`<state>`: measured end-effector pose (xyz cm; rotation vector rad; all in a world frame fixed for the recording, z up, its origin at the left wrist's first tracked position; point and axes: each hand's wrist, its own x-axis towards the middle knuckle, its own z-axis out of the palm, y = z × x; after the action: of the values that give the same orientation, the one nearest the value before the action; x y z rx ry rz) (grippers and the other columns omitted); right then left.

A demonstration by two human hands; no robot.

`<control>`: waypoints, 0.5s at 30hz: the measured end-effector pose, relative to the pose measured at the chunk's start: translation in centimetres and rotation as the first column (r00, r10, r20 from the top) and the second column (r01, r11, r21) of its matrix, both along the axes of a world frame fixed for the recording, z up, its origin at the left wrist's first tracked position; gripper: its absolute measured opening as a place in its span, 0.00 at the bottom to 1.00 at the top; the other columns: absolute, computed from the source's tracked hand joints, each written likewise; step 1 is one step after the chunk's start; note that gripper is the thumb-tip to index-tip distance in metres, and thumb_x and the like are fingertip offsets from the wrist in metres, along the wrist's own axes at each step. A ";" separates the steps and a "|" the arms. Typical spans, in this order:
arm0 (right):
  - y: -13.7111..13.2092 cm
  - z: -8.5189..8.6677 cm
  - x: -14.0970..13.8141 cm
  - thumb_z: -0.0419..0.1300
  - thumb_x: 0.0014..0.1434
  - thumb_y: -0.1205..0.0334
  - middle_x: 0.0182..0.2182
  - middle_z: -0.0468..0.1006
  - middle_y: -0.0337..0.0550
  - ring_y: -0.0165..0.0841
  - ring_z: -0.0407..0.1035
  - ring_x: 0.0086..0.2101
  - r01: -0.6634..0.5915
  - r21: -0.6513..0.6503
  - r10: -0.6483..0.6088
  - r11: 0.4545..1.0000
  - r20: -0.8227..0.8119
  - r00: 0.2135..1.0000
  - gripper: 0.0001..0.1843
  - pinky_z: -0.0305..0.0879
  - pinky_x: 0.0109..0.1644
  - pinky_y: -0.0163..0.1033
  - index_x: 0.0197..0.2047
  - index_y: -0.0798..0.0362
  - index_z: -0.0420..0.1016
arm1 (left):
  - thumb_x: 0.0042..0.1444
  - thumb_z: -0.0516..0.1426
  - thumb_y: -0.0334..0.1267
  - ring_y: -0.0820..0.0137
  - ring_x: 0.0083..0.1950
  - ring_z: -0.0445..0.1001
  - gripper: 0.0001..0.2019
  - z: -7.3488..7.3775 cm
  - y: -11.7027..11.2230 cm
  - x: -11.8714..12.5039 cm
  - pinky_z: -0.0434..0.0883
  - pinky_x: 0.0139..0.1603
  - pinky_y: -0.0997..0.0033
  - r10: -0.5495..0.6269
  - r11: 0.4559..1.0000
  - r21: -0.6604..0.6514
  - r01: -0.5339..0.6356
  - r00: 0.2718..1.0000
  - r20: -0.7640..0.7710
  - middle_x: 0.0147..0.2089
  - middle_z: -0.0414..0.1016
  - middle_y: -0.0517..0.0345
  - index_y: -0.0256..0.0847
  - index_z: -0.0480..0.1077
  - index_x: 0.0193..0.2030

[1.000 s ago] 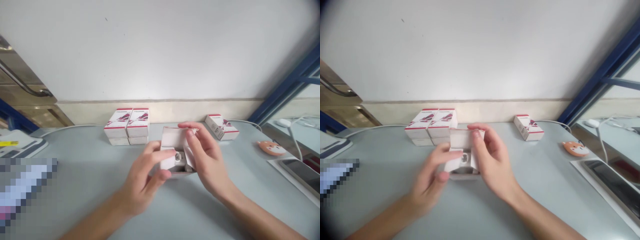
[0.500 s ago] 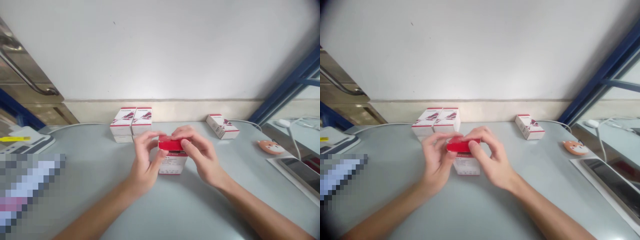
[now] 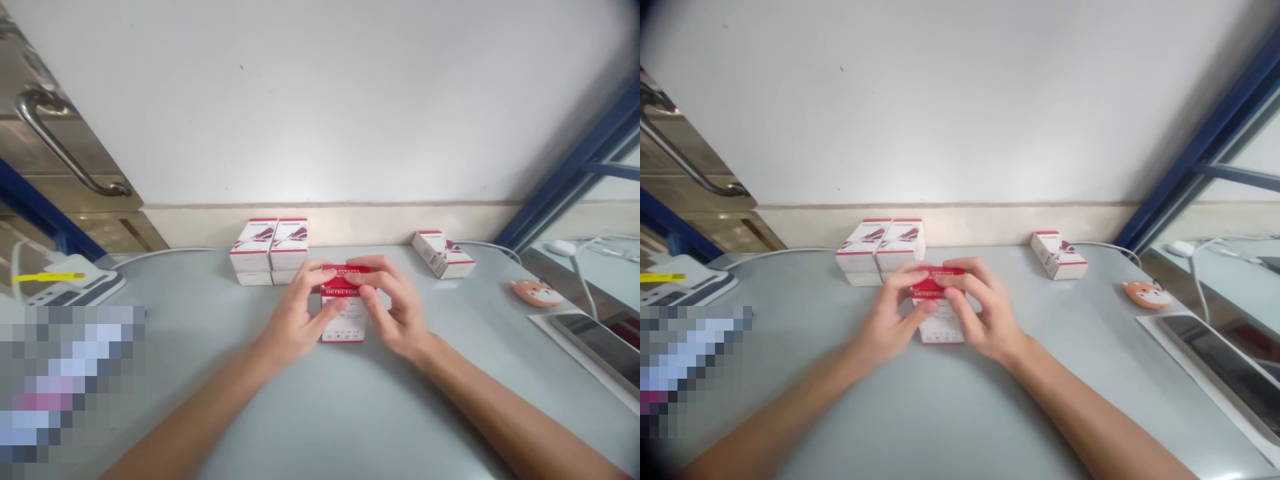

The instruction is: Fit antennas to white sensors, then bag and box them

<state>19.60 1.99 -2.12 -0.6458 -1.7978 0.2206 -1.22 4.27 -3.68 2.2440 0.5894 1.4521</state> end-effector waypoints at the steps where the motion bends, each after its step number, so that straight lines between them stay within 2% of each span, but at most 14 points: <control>1: 0.1 -0.3 -0.1 0.57 0.72 0.69 0.53 0.78 0.51 0.40 0.77 0.53 0.032 0.048 -0.032 0.998 0.005 0.999 0.13 0.77 0.54 0.49 0.54 0.48 0.79 | 0.69 0.61 0.35 0.65 0.62 0.74 0.20 -0.1 0.1 0.0 0.74 0.60 0.63 0.007 1.000 0.016 -0.007 1.000 -0.006 0.62 0.71 0.50 0.51 0.64 0.64; 4: 0.1 -0.8 -0.4 0.58 0.72 0.71 0.52 0.79 0.51 0.39 0.78 0.51 0.096 0.127 -0.100 0.987 0.024 0.995 0.15 0.79 0.52 0.47 0.56 0.47 0.79 | 0.66 0.65 0.37 0.64 0.59 0.77 0.24 -0.5 0.0 0.1 0.76 0.58 0.61 0.015 0.999 0.047 -0.014 1.000 -0.018 0.60 0.73 0.50 0.51 0.63 0.65; 6: 0.2 -0.9 -0.3 0.57 0.72 0.69 0.52 0.79 0.50 0.39 0.79 0.50 0.105 0.129 -0.109 0.986 0.030 0.994 0.15 0.79 0.52 0.46 0.57 0.46 0.79 | 0.64 0.67 0.38 0.64 0.57 0.79 0.26 -0.9 0.0 0.4 0.78 0.56 0.61 0.036 0.999 0.038 -0.035 0.999 -0.009 0.59 0.74 0.50 0.51 0.64 0.65; 8: 0.4 -0.9 0.0 0.58 0.73 0.66 0.54 0.78 0.50 0.40 0.78 0.53 0.090 0.090 -0.094 0.992 0.045 0.995 0.15 0.78 0.56 0.49 0.57 0.45 0.79 | 0.63 0.68 0.39 0.63 0.57 0.80 0.24 -1.1 0.0 0.8 0.79 0.55 0.61 0.067 0.998 -0.003 -0.066 0.997 0.045 0.58 0.75 0.50 0.50 0.65 0.62; 10: 0.5 -0.8 0.4 0.62 0.71 0.60 0.62 0.72 0.52 0.42 0.76 0.55 0.050 -0.017 -0.049 0.999 0.080 0.996 0.20 0.76 0.60 0.52 0.65 0.42 0.74 | 0.64 0.67 0.41 0.64 0.55 0.81 0.19 -1.1 0.1 1.1 0.79 0.53 0.63 0.130 0.988 -0.110 -0.111 0.976 0.176 0.56 0.77 0.51 0.48 0.66 0.58; 12: 0.6 -0.7 0.7 0.67 0.67 0.53 0.69 0.65 0.56 0.43 0.76 0.54 0.012 -0.215 0.010 0.976 0.103 0.995 0.39 0.77 0.59 0.54 0.77 0.40 0.59 | 0.65 0.66 0.46 0.65 0.50 0.81 0.17 -0.7 0.4 1.2 0.80 0.48 0.66 0.253 0.947 -0.278 -0.162 0.908 0.333 0.52 0.78 0.52 0.45 0.65 0.53; 14: 0.4 -0.7 0.6 0.70 0.64 0.50 0.69 0.65 0.57 0.42 0.78 0.52 -0.043 -0.423 0.083 0.905 0.077 0.994 0.53 0.79 0.56 0.54 0.81 0.39 0.43 | 0.64 0.65 0.50 0.67 0.47 0.81 0.19 -0.1 0.7 1.1 0.79 0.45 0.69 0.371 0.885 -0.431 -0.176 0.826 0.425 0.49 0.79 0.54 0.45 0.62 0.49; 15: 0.3 -0.6 0.4 0.70 0.64 0.49 0.68 0.67 0.57 0.43 0.78 0.53 -0.081 -0.492 0.121 0.867 0.051 0.991 0.54 0.78 0.56 0.54 0.81 0.39 0.42 | 0.64 0.65 0.52 0.68 0.47 0.81 0.20 0.2 0.9 1.0 0.78 0.44 0.70 0.408 0.858 -0.485 -0.168 0.797 0.445 0.48 0.79 0.54 0.46 0.62 0.49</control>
<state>19.96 2.32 -2.74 -0.9257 -1.8656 0.7512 -0.18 5.15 -3.50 1.3577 0.9814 1.7958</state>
